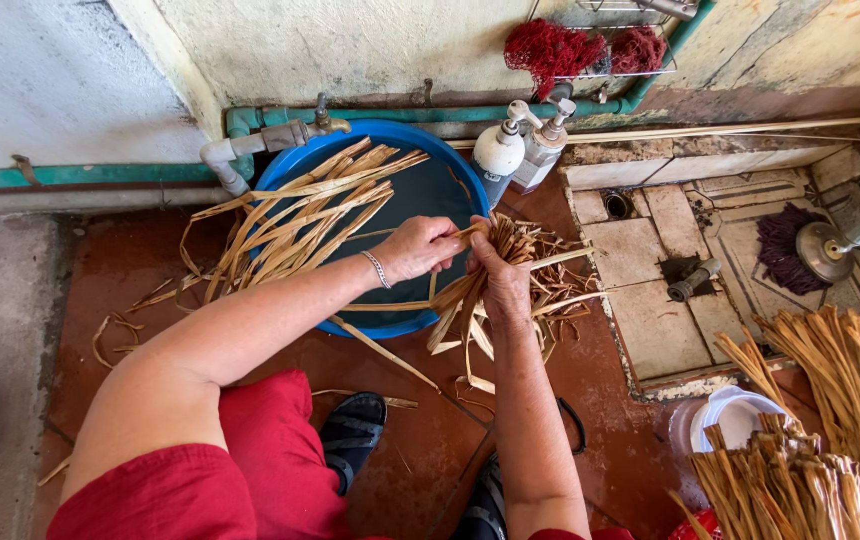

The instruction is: The person sits on the floor and repeatedly splits dried plant stalks by hand, separating them into thinner strips. The person places the split pieces into a red basket and discards the outer layers onto the floor.

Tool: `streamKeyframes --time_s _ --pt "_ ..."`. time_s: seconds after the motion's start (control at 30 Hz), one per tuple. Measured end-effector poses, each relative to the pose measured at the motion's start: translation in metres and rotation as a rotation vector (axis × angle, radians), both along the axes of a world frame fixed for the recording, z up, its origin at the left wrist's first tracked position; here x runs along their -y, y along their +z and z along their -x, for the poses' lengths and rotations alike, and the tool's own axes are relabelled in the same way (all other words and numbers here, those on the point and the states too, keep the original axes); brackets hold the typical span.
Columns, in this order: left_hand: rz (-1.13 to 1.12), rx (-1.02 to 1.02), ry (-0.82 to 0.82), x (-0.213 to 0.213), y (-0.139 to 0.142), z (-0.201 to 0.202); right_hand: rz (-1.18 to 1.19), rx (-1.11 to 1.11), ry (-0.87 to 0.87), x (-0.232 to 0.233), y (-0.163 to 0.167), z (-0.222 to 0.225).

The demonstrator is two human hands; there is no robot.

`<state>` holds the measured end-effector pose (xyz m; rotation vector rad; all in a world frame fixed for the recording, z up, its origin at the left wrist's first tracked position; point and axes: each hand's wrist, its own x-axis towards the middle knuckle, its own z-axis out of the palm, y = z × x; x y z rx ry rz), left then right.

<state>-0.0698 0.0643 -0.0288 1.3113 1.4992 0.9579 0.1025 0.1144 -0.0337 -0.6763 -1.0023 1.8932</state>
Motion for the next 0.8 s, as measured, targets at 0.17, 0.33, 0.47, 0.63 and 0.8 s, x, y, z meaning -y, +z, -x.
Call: streamKeyframes --time_s 0.17,0.33,0.47,0.63,0.8 --pt "-0.017 0.153 0.156 -0.003 -0.001 -0.021 0.078 -0.042 0.004 0.000 0.002 -0.003" --pt "0.025 0.172 0.175 -0.008 0.013 -0.029 -0.028 -0.017 -0.200 0.002 -0.006 -0.003" --pt "0.009 0.230 0.141 -0.011 0.022 -0.033 -0.028 -0.050 -0.233 0.003 -0.005 -0.005" --pt "0.043 0.208 0.037 -0.016 0.024 -0.038 0.049 -0.019 -0.072 0.000 0.009 -0.010" --pt "0.310 0.256 -0.070 -0.022 0.024 -0.032 0.045 -0.051 -0.064 -0.007 0.014 -0.016"
